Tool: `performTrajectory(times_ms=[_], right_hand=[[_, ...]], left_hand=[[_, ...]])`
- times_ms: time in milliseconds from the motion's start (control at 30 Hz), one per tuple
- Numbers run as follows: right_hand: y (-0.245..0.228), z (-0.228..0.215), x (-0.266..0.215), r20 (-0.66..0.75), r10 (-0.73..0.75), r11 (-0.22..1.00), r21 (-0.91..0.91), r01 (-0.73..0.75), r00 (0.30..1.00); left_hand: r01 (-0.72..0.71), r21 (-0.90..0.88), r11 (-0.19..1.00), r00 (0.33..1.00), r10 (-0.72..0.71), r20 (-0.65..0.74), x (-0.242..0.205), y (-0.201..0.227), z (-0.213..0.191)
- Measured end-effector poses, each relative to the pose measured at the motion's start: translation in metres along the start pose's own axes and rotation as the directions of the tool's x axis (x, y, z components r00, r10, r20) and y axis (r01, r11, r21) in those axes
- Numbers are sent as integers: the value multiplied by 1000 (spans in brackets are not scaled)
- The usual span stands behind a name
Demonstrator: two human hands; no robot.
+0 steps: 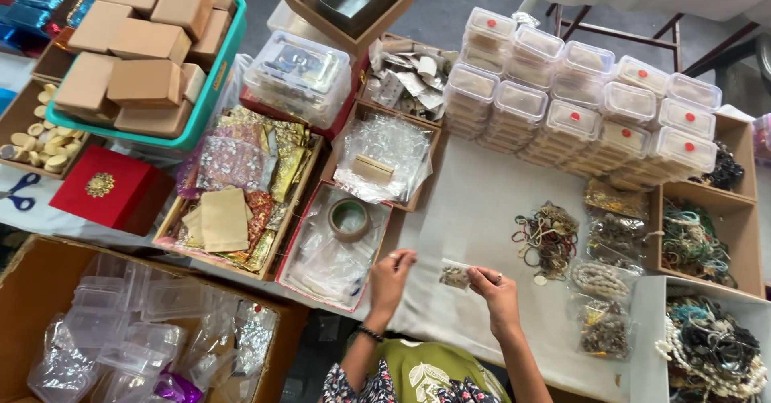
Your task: The person sorts through various jewelry items, including necklaces and bracelets, on a table covered with boxes and containers. They place selected items into small plastic bags and then into small paper bags, which are subsequently placed into clear plastic containers.
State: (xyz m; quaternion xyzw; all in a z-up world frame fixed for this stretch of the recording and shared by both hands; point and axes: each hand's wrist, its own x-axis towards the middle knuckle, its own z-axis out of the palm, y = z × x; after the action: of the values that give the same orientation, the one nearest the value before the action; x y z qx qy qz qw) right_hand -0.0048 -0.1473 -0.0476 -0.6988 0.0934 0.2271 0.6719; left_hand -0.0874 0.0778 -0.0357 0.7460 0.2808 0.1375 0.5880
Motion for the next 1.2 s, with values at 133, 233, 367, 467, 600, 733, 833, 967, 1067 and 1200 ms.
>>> performTrajectory(times_ms=[133, 233, 367, 467, 600, 733, 833, 967, 1067, 1200], right_hand=[[9, -5, 0, -81, -100, 987, -137, 88, 992], [4, 1, -10, -181, -175, 946, -303, 115, 968], [22, 6, -10, -234, -173, 965, -234, 117, 957], [25, 14, -14, -233, -140, 980, -171, 101, 962], [10, 19, -22, -229, -127, 972, -221, 76, 965], [6, 11, -22, -218, -142, 970, -225, 91, 966], [4, 3, -23, -266, -136, 965, -252, 67, 954], [7, -7, -21, -286, -116, 970, -239, 46, 951], [10, -15, -19, -276, -90, 979, -203, 34, 957], [20, -23, -2, -158, -28, 997, -82, 15, 987]], left_hand=[[108, 219, 970, 978, -63, -200, 9, -26, -60], [70, 364, 929, 938, 63, -341, 19, -51, -121], [158, 612, 775, 878, 173, -446, 57, -87, -213], [341, 455, 823, 824, -29, -566, 91, -149, -273], [215, 937, 276, 955, 141, -260, 109, -152, -304], [40, 996, -79, 998, 59, -35, 114, -132, -312], [7, 988, -154, 999, -37, -13, 119, -121, -321], [-81, 978, -192, 997, -17, 79, 126, -151, -343], [-155, 968, -199, 985, 46, 167, 132, -163, -353], [-20, 966, 258, 980, 195, -31, 117, -102, -331]])
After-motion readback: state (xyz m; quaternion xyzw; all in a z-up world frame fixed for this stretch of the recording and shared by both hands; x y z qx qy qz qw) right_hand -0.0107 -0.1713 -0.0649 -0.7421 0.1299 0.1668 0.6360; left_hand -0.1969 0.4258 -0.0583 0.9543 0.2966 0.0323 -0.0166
